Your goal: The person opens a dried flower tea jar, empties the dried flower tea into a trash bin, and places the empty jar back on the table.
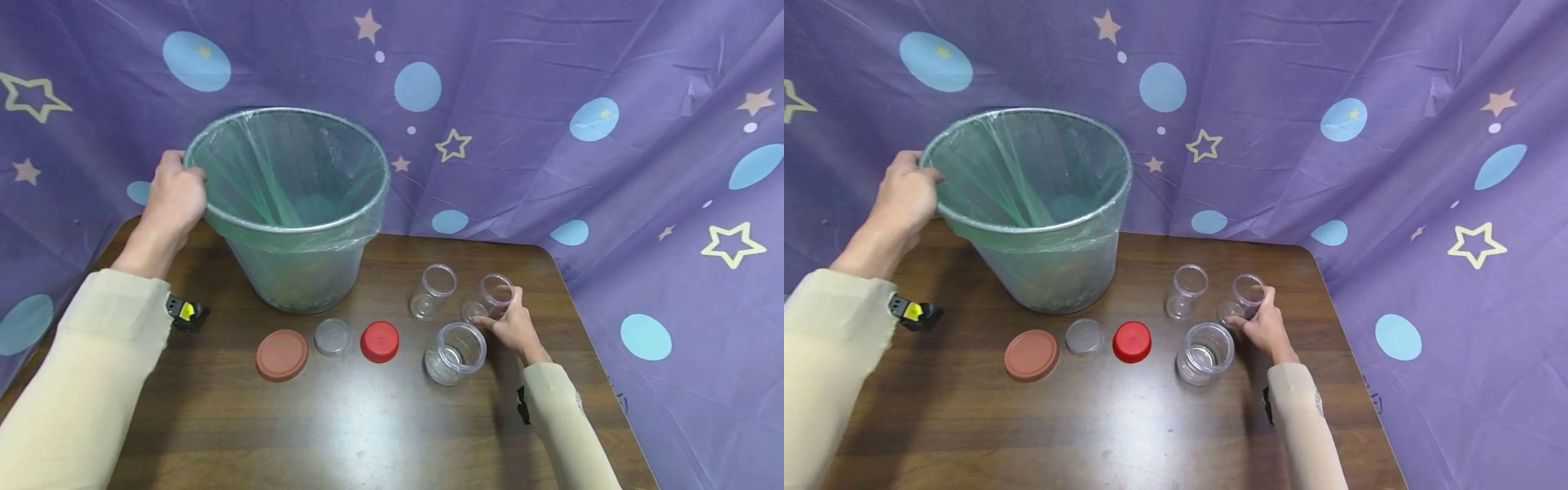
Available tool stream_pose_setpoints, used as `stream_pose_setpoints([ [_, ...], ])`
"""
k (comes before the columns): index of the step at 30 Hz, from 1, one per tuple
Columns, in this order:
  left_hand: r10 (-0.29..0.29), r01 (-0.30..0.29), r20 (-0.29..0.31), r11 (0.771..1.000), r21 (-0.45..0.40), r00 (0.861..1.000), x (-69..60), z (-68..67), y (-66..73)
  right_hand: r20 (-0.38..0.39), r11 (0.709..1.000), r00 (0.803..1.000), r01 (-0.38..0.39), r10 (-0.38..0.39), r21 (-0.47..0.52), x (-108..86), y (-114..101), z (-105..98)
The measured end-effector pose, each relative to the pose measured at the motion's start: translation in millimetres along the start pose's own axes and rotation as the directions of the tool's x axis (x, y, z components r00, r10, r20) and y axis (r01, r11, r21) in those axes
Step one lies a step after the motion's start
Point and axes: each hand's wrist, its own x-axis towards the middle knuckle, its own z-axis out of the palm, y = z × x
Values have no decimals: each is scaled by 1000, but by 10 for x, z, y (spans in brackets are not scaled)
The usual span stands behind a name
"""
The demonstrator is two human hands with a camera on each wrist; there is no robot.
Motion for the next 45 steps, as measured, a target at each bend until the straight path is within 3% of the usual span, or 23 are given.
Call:
stream_pose_setpoints([
  [16, 0, 0, 2, 1000, 30, 1000, -7, -45, 12, -11, 999, 1000, -15, 15, -28, 9, -28, 59],
  [34, -3, 3, 1, 1000, -14, 1000, -18, -25, -5, -27, 996, 997, -68, 70, 55, -12, -89, 81],
  [37, -11, 11, 6, 1000, 10, 1000, -28, -29, 11, -34, 995, 996, -81, 83, 58, -13, -92, 83],
  [41, -19, 19, 9, 999, 37, 1000, -34, -34, 26, -21, 992, 994, -101, 103, 70, -17, -93, 74],
  [45, -10, 10, 31, 1000, -6, 999, -35, -20, 27, 14, 989, 992, -126, 125, 75, -26, -80, 43],
])
